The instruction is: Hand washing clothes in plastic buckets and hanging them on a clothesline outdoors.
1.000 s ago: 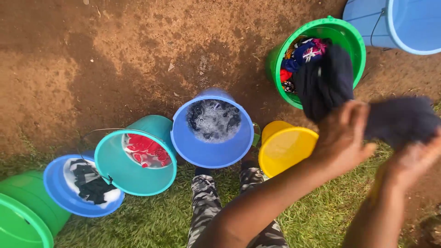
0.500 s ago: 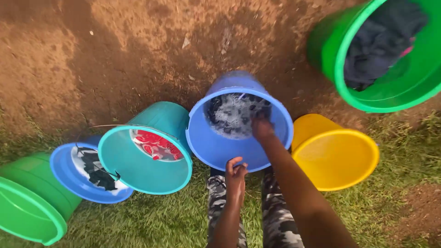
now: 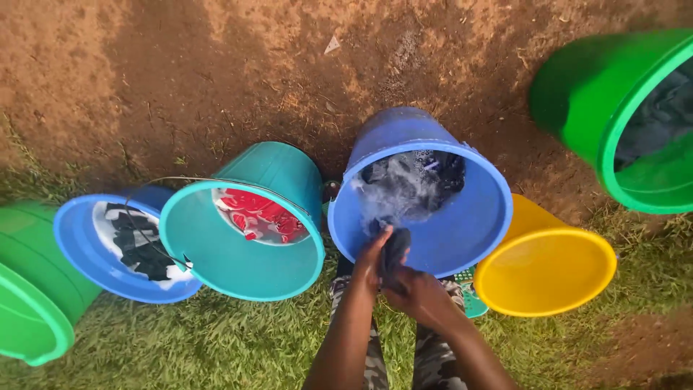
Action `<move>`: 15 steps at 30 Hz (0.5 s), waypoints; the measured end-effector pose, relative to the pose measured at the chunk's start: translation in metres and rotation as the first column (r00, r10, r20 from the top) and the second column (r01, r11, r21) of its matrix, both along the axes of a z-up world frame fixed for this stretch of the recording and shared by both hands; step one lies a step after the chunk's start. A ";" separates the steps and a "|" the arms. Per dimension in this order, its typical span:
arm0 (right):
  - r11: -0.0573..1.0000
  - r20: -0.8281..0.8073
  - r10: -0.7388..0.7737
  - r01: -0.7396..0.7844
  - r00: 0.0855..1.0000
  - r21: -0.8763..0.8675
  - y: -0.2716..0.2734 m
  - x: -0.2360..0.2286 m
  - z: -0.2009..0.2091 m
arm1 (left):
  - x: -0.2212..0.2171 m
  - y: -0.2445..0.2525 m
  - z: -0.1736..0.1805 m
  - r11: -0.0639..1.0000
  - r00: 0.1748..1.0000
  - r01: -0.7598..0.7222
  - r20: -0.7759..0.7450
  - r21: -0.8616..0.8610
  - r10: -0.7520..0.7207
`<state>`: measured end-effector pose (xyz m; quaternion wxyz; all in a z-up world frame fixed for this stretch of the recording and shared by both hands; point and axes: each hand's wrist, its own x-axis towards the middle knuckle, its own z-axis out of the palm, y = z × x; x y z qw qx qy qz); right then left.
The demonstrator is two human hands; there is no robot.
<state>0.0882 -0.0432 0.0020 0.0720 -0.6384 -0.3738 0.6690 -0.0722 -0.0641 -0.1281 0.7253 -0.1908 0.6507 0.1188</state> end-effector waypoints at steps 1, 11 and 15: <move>0.993 -0.022 0.067 -0.069 0.998 -0.100 0.012 0.005 0.030 | -0.008 -0.013 -0.018 1.000 0.990 -0.022 0.140 -0.021 0.024; 0.213 -0.329 -0.944 0.741 -0.012 -0.637 0.012 0.023 -0.061 | 0.063 0.004 0.090 0.927 0.934 -0.329 0.204 0.182 0.292; 0.287 -0.292 -0.939 0.884 0.182 -0.369 0.007 0.004 -0.090 | 0.056 0.029 0.112 0.922 0.932 -0.361 0.078 0.141 0.353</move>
